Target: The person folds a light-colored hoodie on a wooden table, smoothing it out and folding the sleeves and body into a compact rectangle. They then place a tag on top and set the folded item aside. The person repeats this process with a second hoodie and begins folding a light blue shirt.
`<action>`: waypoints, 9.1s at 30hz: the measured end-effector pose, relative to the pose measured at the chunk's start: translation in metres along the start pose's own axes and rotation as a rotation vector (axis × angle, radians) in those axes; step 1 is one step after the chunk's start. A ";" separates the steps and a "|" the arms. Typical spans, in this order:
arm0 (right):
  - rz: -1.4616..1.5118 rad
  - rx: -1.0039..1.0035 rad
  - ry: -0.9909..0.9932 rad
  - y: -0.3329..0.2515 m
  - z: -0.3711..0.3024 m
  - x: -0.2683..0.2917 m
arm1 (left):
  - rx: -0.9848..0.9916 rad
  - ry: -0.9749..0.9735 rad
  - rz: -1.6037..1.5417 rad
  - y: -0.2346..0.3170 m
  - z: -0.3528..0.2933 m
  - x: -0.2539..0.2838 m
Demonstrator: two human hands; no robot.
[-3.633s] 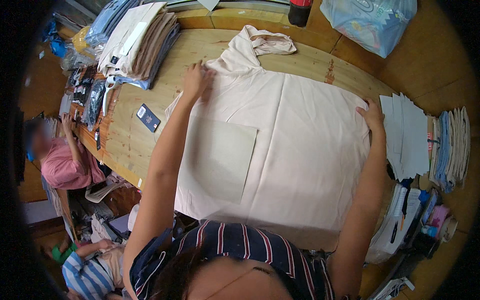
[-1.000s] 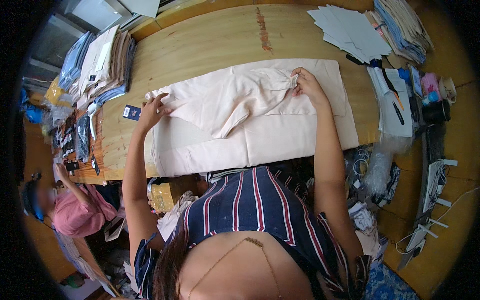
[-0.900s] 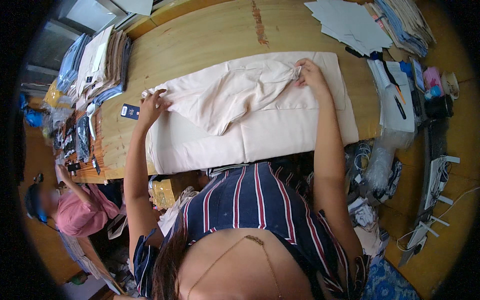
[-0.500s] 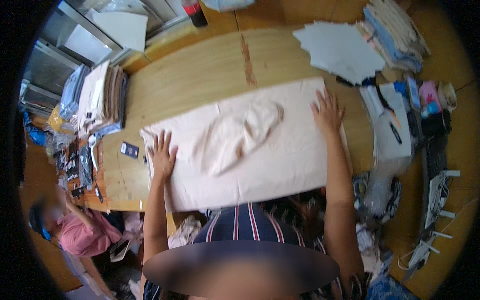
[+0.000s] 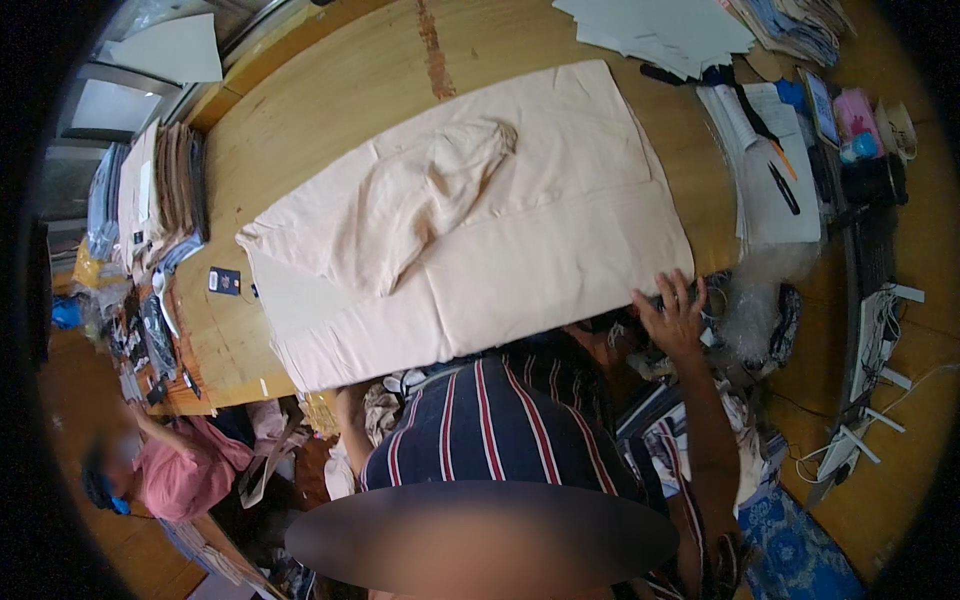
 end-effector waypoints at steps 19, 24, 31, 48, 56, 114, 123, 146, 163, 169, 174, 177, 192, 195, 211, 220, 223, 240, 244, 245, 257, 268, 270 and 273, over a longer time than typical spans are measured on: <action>1.170 -0.299 -0.307 0.147 0.040 -0.010 | -0.679 -0.497 0.022 0.254 -0.129 -0.050; 1.566 -0.812 -0.106 0.153 0.155 -0.090 | 0.065 -0.790 -0.449 0.257 -0.049 -0.227; 1.344 -0.979 -0.503 0.125 0.148 -0.140 | -0.344 -0.299 0.333 0.258 0.052 -0.218; 0.150 -0.284 -0.165 0.059 0.207 -0.113 | -1.020 -0.328 1.503 0.213 -0.047 -0.200; 0.502 0.784 -0.240 -0.248 0.271 0.022 | -1.035 -0.379 1.323 0.227 -0.055 -0.163; -0.020 -0.774 -0.267 0.039 0.088 -0.048 | -1.090 -0.107 1.215 0.212 -0.049 -0.226; 0.415 -0.790 -0.278 0.051 0.082 -0.078 | -1.473 -0.765 1.099 0.077 -0.169 -0.426; 0.478 0.222 -0.010 -0.204 0.195 0.043 | -0.286 -0.731 0.218 0.135 -0.079 -0.409; 0.862 0.379 -0.195 -0.158 0.285 -0.029 | -1.245 -0.535 1.266 0.081 -0.207 -0.407; 0.516 0.763 -0.367 -0.224 0.275 -0.064 | -1.153 -0.430 1.291 0.071 -0.201 -0.401; 0.806 0.728 -0.300 -0.196 0.288 -0.045 | -1.211 -0.403 1.368 0.067 -0.225 -0.404; 0.933 0.719 -0.511 -0.156 0.291 -0.071 | -1.283 -0.399 1.381 0.056 -0.230 -0.403; 1.738 0.134 -0.487 -0.069 0.319 -0.070 | -0.787 -0.493 0.196 0.180 -0.234 -0.354; 1.742 0.370 -0.490 -0.111 0.357 -0.002 | -0.560 -0.308 -0.232 0.174 -0.214 -0.293; 0.911 0.515 -0.571 -0.374 0.378 -0.076 | -0.509 0.074 0.269 0.166 -0.107 -0.144; 0.969 0.300 -0.625 -0.354 0.381 -0.120 | -0.134 -0.164 -0.097 0.127 -0.082 -0.143; 1.168 0.227 -1.023 -0.355 0.371 -0.117 | -0.204 -0.243 -0.214 0.121 -0.076 -0.134; 1.022 0.615 -0.574 -0.401 0.404 -0.089 | -0.238 0.049 -0.188 0.121 -0.066 -0.121; 0.999 0.655 -0.719 -0.402 0.400 -0.096 | -0.240 0.054 -0.219 0.122 -0.069 -0.123; 1.000 0.633 -0.674 -0.403 0.401 -0.094 | -0.239 0.066 -0.209 0.121 -0.069 -0.121; 1.034 0.607 -1.016 -0.403 0.388 -0.079 | -0.316 0.209 -0.104 0.131 -0.091 -0.113; 0.748 0.836 -0.617 -0.424 0.389 -0.048 | -0.688 0.525 0.836 0.195 -0.102 -0.122; 0.831 0.831 -0.590 -0.421 0.388 -0.047 | -0.668 0.465 0.751 0.202 -0.097 -0.124; 0.929 0.631 -0.419 -0.376 0.436 -0.039 | -0.941 0.467 0.601 0.256 -0.117 -0.140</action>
Point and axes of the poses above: each hand's wrist, its own z-axis towards the middle knuckle, its own x-axis out of the back of the hand, y = z × x, the point moved 10 cm from there along z, towards the middle knuckle, and after that the axes turned 11 degrees about -z, right-handed, at the moved point
